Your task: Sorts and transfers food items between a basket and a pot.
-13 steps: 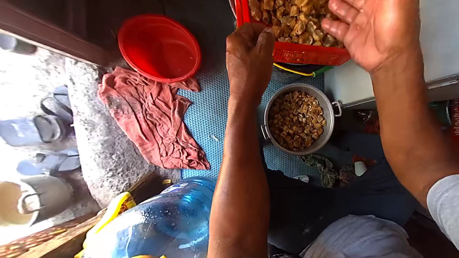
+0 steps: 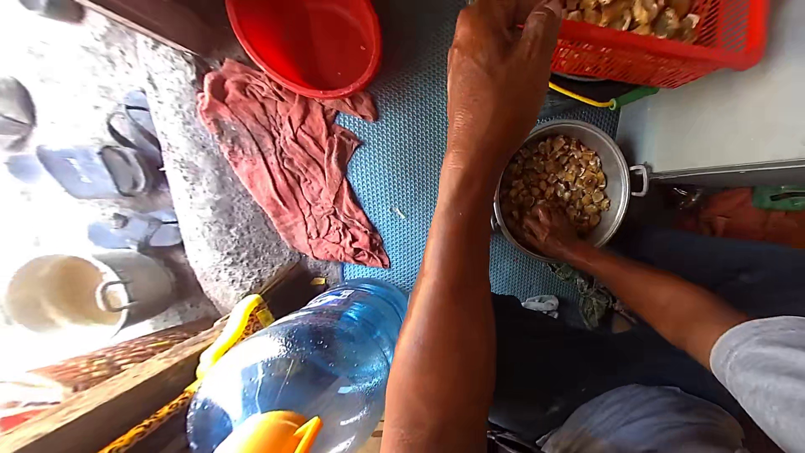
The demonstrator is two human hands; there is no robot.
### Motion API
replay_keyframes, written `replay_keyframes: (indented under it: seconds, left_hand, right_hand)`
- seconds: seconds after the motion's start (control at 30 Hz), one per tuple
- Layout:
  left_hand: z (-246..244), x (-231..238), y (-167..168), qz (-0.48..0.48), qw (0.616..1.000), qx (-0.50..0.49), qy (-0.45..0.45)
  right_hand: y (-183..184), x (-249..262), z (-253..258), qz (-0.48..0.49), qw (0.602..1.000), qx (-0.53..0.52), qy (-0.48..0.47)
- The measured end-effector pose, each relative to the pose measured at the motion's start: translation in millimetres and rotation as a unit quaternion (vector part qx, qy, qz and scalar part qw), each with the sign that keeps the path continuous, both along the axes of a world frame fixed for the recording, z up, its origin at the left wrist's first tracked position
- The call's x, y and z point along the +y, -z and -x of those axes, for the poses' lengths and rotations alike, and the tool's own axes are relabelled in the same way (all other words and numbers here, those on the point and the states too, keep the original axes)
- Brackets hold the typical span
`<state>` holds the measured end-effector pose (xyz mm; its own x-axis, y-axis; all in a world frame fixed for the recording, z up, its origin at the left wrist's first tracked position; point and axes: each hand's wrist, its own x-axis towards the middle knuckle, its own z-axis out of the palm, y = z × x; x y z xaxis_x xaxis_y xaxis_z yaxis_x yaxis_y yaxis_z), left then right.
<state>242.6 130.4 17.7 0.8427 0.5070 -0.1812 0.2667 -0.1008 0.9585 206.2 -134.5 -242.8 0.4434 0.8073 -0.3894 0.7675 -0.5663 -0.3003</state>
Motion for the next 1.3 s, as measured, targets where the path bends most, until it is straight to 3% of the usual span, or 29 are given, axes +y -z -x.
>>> replay_keyframes:
  seconds: [0.1, 0.17, 0.2, 0.27, 0.33, 0.37, 0.43, 0.53, 0.8, 0.97, 1.13, 1.3]
  left_hand:
    - [-6, -1, -2, -0.009, 1.0, -0.008, 0.011]
    - [-8, -4, -4, -0.001, 1.0, -0.006, 0.006]
    - [-8, -5, -4, 0.003, 1.0, -0.005, 0.004]
    - [-7, -7, -4, 0.003, 1.0, -0.003, 0.002]
    - [-5, -8, -2, 0.0, 1.0, -0.006, 0.009]
    - [-5, -8, -2, -0.003, 1.0, -0.008, 0.013]
    - [-5, -8, -3, -0.003, 1.0, -0.008, 0.018]
    - [-6, -8, -5, 0.006, 1.0, -0.008, 0.013]
    - [-2, -11, -7, 0.006, 1.0, -0.009, 0.008]
    - [-1, -11, -10, 0.005, 1.0, -0.01, 0.009]
    - [-1, -9, -10, 0.013, 1.0, -0.008, 0.005]
    - [-3, -10, -11, 0.012, 1.0, -0.018, 0.005]
  right_hand:
    - [-7, -18, -11, 0.028, 0.998, 0.052, 0.025]
    - [-10, -23, -29, 0.019, 0.971, 0.167, 0.171]
    - [-13, -25, -40, -0.01, 0.933, 0.236, 0.271]
    - [-27, -31, -58, -0.085, 0.798, 0.394, 0.448]
    - [-51, -42, -75, -0.126, 0.664, 0.53, 0.512]
    - [-64, -47, -82, -0.144, 0.62, 0.587, 0.5]
    - [-87, -56, -88, -0.192, 0.563, 0.665, 0.452]
    - [-116, -63, -83, -0.27, 0.515, 0.706, 0.403]
    - [-149, -64, -72, -0.32, 0.478, 0.72, 0.388]
    - [-164, -58, -73, -0.313, 0.492, 0.717, 0.382]
    - [-175, -53, -80, -0.239, 0.555, 0.679, 0.417]
    - [-179, -52, -80, -0.307, 0.523, 0.696, 0.384]
